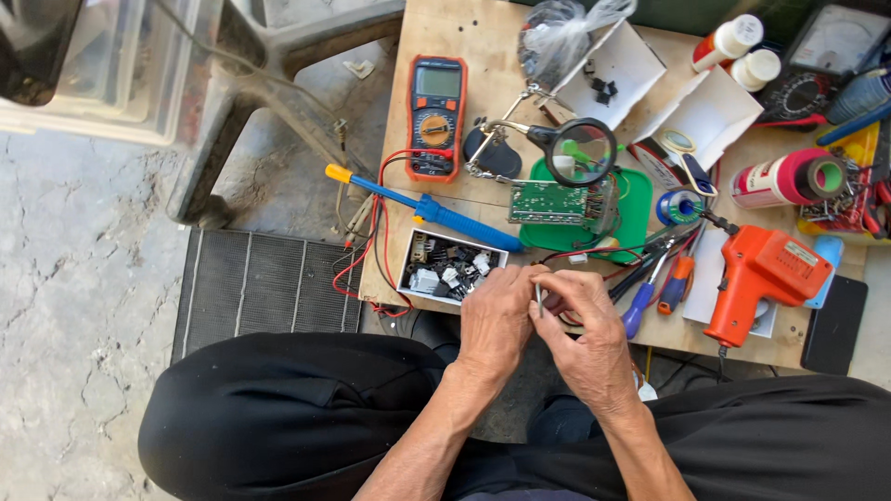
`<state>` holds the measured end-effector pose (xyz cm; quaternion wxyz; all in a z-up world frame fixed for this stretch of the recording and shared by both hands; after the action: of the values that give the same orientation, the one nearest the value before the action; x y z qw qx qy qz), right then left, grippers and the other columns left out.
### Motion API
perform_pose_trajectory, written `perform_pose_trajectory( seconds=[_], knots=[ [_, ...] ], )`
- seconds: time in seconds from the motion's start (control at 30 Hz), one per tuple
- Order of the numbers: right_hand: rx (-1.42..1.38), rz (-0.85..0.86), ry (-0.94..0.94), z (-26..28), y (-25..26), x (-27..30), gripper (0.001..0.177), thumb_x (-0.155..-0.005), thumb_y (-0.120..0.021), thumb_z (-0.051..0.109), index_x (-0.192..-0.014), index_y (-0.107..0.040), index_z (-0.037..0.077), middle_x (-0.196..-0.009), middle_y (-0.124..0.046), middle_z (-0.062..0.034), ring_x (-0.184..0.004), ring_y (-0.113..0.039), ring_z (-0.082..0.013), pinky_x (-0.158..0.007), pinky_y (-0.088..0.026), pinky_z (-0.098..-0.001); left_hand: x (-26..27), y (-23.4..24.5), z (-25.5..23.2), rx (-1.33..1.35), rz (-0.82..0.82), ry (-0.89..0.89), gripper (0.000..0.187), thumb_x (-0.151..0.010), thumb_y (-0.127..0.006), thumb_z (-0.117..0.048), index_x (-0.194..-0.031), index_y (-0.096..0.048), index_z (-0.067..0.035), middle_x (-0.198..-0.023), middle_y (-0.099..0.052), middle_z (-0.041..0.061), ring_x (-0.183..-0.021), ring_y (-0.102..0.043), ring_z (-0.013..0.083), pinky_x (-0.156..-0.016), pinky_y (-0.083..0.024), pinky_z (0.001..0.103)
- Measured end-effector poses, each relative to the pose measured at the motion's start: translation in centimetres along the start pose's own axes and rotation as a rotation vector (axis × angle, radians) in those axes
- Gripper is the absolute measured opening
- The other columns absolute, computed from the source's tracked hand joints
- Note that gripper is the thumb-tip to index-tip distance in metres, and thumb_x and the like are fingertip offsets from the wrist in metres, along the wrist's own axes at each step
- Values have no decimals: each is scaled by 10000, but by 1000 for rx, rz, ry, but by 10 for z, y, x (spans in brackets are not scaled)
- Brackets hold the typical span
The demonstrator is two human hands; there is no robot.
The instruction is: The person uses a heat gun to apply heat to a green circuit board while holding a wire with pliers. They then use a soldering iron to work on the board's components. The person also handles a multimeter and various small electronic parts on the cluttered workbench.
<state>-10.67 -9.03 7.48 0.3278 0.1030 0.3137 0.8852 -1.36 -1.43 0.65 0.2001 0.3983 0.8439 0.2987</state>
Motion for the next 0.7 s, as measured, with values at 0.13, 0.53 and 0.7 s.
perform_pose_trajectory(
  seconds=[0.13, 0.53, 0.7],
  knots=[
    [-47, -24, 21, -2, -1, -11, 206, -1000, -799, 95, -1202, -807, 134, -1186, -714, -51, -970, -727, -169, -907, -631, -310, -1, 2, 9, -43, -48, -27, 113, -1027, -680, -247, -1140, -675, -245, -856, -618, -9, -829, -665, 259, -670, -539, 440],
    [-143, -210, 79, 0, 6, -36, 84, -1134, -694, 66, -1122, -748, 3, -1078, -809, -190, -970, -805, -287, -919, -650, -441, -27, 50, 17, 391, -132, 191, 326, -997, -784, -199, -1316, -749, -145, -1069, -760, 177, -1026, -780, 375, -859, -672, 467],
    [-341, -329, 33, -16, 6, -47, 128, -1232, -518, 65, -1225, -556, -56, -1151, -772, -276, -1007, -809, -333, -922, -673, -440, -52, -5, 69, 631, -76, 447, 489, -977, -683, -170, -1435, -665, -1, -1314, -696, 294, -1260, -743, 431, -1024, -673, 447]
  ],
)
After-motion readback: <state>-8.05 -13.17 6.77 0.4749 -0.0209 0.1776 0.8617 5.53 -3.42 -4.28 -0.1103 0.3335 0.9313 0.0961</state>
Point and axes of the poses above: each hand's wrist, its own x-axis away from the middle knuckle, its own y-axis out of the back of the hand, z = x × y, the point moved 5 cm from there along -x, towards the middle knuckle
